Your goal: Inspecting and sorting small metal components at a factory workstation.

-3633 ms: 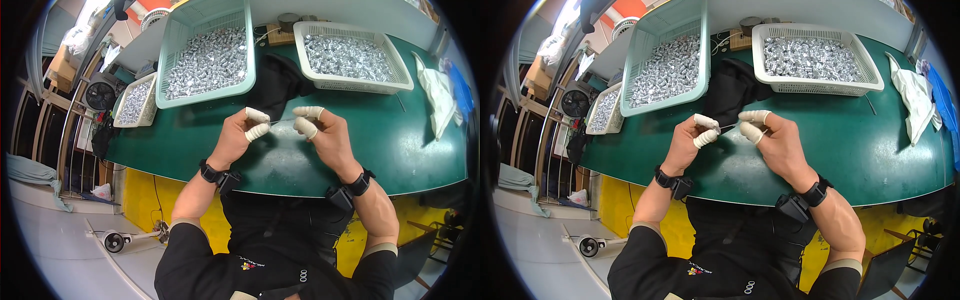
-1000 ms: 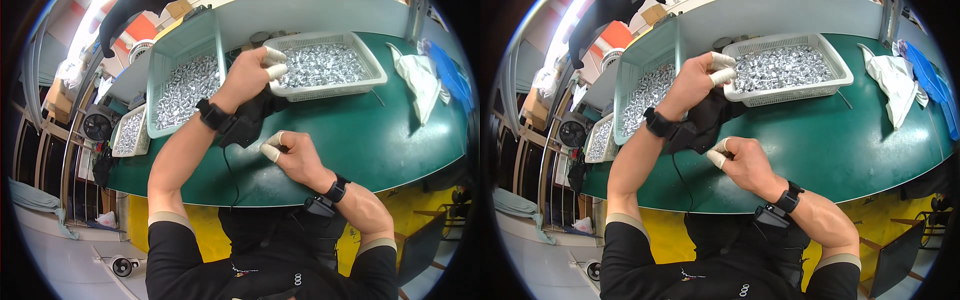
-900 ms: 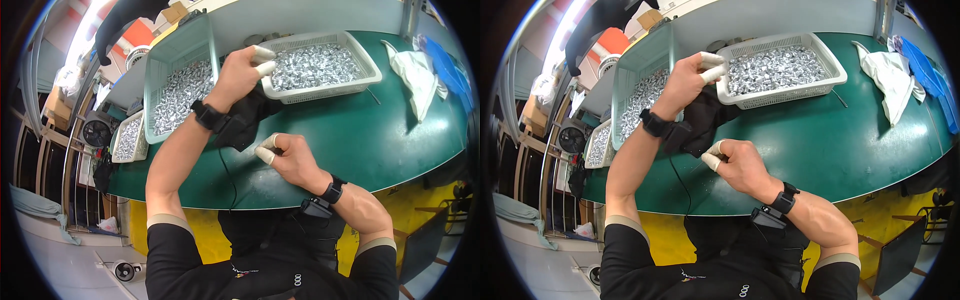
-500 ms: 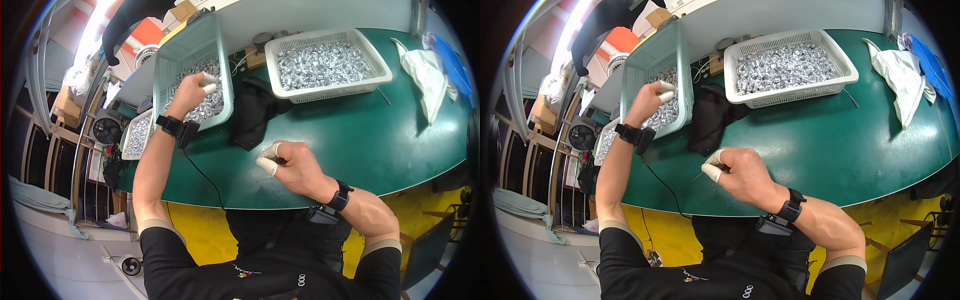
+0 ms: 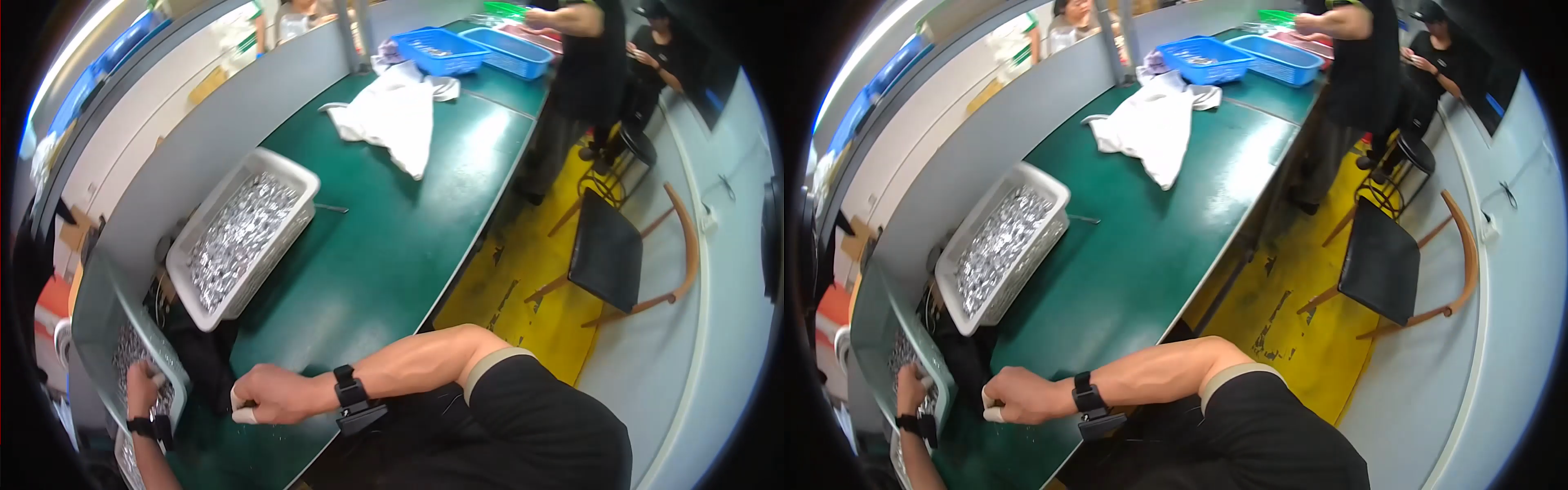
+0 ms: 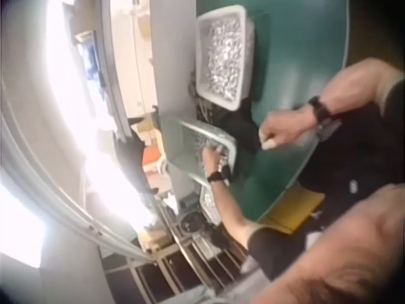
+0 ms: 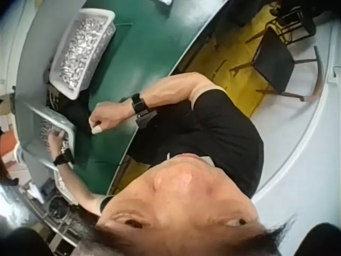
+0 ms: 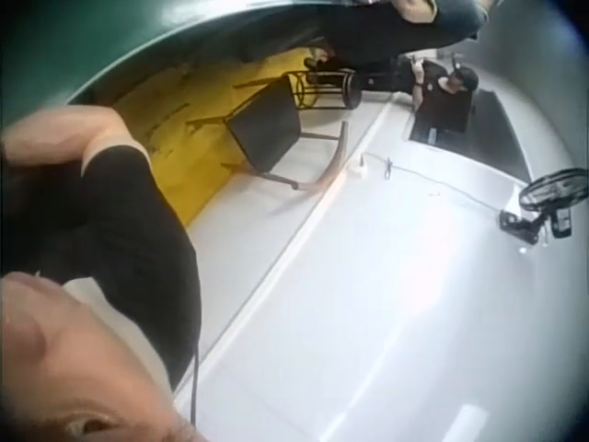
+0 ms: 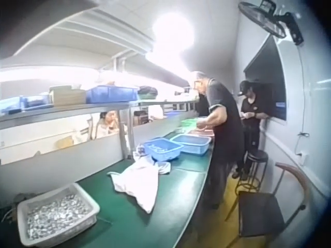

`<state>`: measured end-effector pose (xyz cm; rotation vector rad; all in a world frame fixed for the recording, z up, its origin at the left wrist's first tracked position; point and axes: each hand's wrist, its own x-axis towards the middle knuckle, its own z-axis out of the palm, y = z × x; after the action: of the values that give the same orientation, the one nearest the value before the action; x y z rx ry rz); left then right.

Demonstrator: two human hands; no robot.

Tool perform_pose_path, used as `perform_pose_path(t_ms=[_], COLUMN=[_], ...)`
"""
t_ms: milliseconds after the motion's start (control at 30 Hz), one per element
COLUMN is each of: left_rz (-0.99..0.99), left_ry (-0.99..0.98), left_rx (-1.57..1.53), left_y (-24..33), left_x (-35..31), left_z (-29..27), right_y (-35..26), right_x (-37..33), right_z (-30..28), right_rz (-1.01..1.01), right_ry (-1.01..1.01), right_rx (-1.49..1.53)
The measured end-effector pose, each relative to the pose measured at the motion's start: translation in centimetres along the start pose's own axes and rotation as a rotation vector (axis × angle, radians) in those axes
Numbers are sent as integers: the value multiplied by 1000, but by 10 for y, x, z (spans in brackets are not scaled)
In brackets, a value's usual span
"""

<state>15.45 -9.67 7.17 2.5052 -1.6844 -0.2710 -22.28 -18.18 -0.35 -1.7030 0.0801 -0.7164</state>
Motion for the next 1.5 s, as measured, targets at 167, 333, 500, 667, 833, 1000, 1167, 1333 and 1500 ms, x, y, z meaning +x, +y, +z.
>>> perform_pose_path(t_ms=[167, 333, 500, 667, 833, 1000, 1167, 1333, 1500], left_rz=[125, 142, 118, 225, 145, 116, 42, 86, -67], left_ry=[91, 187, 275, 394, 323, 181, 205, 225, 366], left_rx=[-81, -144, -205, -545, -726, -642, -780, -836, -1025], left_y=[6, -10, -24, 39, 116, 151, 160, 159, 151], left_x=[25, 22, 15, -15, -84, -130, -142, -143, -146], left_z=[9, 10, 10, -5, -5, 19, 49, 66, 82], right_y=[-1, 1, 4, 1, -2, 4, 7, 5, 12], right_x=[-4, -1, 0, 0, -1, 2, 2, 2, 14], right_z=[-10, -8, -3, -7, -7, -8, -9, -11, -2], right_rz=[-45, -57, -86, -72, -89, -77, -93, -21, -113], right_ry=[103, 101, 114, 99, 114, 123, 167, 185, 181], right_rx=[-8, 26, 36, 25, 36, -20, -31, -28, -113])
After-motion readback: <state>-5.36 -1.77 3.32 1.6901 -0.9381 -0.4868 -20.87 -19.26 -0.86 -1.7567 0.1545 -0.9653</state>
